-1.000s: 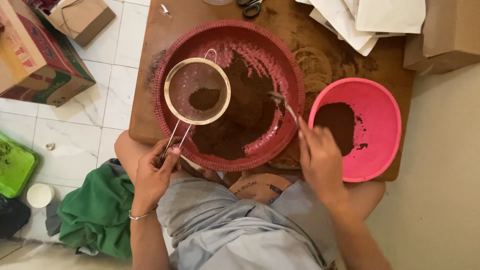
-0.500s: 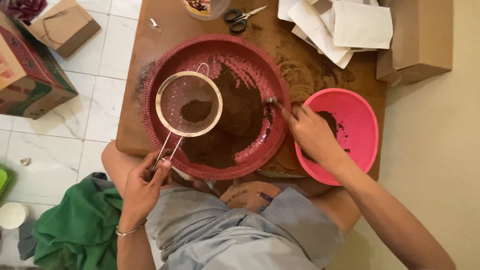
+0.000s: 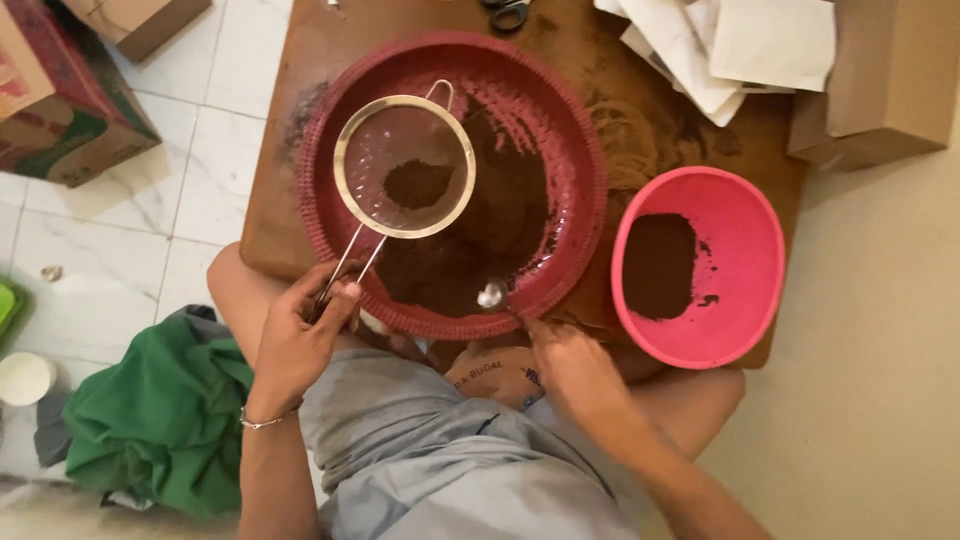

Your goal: The person scoops a dark brown powder from a red tray using a spoon and pours it into a sieve held over a pink bowl. They shake the sieve to sift the powder into the bowl, repeating the process multiple times.

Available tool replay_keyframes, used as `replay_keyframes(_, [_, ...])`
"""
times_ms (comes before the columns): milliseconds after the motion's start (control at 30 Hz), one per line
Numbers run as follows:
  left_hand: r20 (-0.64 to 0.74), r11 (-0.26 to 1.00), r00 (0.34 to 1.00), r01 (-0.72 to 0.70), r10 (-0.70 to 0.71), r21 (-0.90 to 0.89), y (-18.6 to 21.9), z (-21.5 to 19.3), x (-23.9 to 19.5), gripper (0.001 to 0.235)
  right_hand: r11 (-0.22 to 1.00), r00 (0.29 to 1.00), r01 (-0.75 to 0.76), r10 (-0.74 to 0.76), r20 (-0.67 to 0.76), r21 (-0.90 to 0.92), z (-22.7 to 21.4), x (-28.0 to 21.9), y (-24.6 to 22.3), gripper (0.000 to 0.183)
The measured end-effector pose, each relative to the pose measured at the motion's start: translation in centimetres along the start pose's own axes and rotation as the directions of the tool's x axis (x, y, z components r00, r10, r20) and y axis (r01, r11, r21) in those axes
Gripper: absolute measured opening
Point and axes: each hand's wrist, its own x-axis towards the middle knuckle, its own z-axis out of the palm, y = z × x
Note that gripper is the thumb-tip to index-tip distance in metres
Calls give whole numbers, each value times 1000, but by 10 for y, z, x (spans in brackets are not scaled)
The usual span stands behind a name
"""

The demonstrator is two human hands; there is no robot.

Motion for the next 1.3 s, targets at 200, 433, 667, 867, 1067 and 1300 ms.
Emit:
replay_keyframes(200, [9, 999, 1000, -1, 1, -35, -12, -3, -4, 31, 894, 983, -181, 171, 60, 409, -13, 18, -47, 34])
replay_keyframes(433, [-9, 999, 1000, -10, 9, -47, -9, -5, -9, 33, 750, 960, -165, 271, -70, 641, -27, 28, -64, 33])
replay_keyframes(667, [-17, 998, 1000, -27, 26, -50, -14, -10, -12, 33, 896, 904, 28, 167, -394, 444, -16, 35, -57, 35])
replay_keyframes(867, [-17, 998, 998, -64, 64, -30, -12, -8, -12, 34, 945, 741, 217, 5, -671, 246, 4, 61, -38, 34])
replay_keyframes(1067, [-27, 998, 998, -64, 64, -3, -13, -14, -12, 34, 918, 691, 292, -10, -723, 267, 5, 60, -37, 32])
replay_keyframes(1300, [-73, 992, 994, -88, 82, -88, -11, -16, -10, 33, 856, 759, 324, 19, -651, 403, 35, 48, -50, 39])
